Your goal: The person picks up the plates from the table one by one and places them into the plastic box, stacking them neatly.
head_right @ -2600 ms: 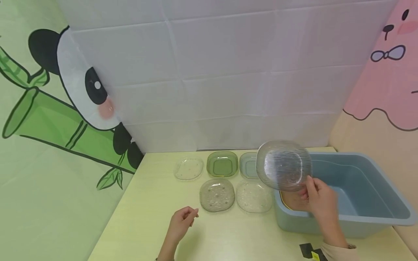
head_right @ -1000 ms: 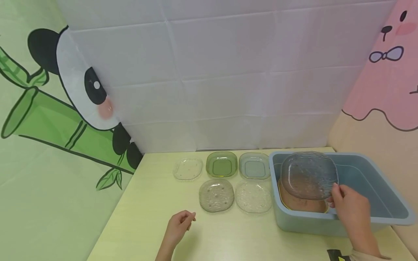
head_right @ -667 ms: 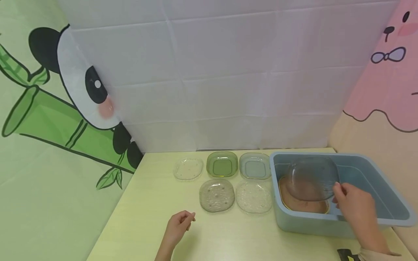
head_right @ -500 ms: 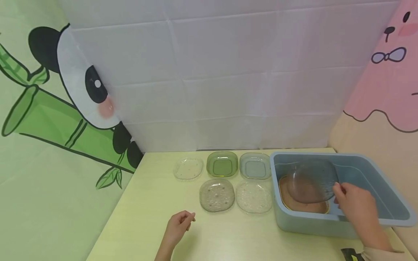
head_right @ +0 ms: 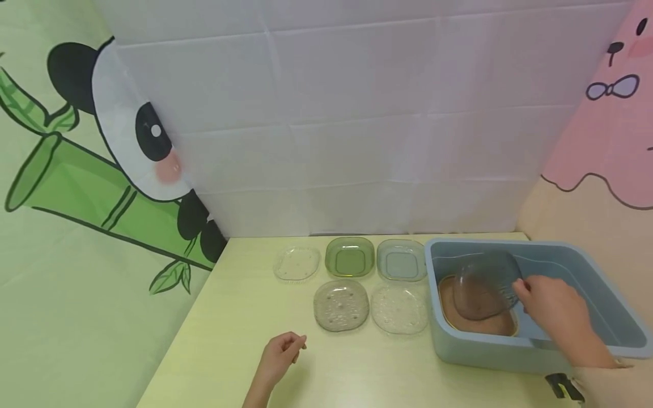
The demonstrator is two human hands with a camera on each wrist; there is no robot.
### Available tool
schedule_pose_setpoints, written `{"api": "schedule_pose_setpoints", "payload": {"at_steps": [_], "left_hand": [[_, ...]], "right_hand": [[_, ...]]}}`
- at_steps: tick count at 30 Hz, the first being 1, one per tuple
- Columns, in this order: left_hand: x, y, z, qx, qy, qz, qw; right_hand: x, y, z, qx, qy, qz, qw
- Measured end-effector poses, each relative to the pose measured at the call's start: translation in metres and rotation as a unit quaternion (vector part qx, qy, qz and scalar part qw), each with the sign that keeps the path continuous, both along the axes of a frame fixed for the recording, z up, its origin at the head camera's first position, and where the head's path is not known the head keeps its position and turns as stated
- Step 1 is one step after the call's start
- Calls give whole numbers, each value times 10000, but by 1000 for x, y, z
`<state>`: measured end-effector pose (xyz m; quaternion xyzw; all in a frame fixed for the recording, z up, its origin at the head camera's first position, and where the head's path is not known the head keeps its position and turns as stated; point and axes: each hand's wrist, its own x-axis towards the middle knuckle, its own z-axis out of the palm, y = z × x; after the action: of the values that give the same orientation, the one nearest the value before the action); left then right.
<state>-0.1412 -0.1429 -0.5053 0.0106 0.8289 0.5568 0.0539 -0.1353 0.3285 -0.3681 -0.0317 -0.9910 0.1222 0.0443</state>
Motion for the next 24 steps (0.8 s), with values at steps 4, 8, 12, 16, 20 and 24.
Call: {"api": "schedule_pose_setpoints", "payload": {"at_steps": [4,8,12,16,20,24], "left_hand": [[1,-2,-3,-65,40,-22,10000],[3,-5,-4,-60,19,-62,10000],[5,-8,-6,-118,0,-109,9999],[6,-9,-9,-164,10,-120,9998],[7,-12,-7,-105,-17,-149,9998],[8,-14,-7,-103,-64,-160,9998]], "right_hand": [[-5,-1,6,377,-175,239,9989],[-11,-1,10,683,-645,348,9950],[-15,-2,13,864,-945,432,9908],[-15,-4,14,994,-1006,504,9887],[-17,-6,14,1095,-898,601,9881],[-23,-8,15,1198,-745,735,9873]]}}
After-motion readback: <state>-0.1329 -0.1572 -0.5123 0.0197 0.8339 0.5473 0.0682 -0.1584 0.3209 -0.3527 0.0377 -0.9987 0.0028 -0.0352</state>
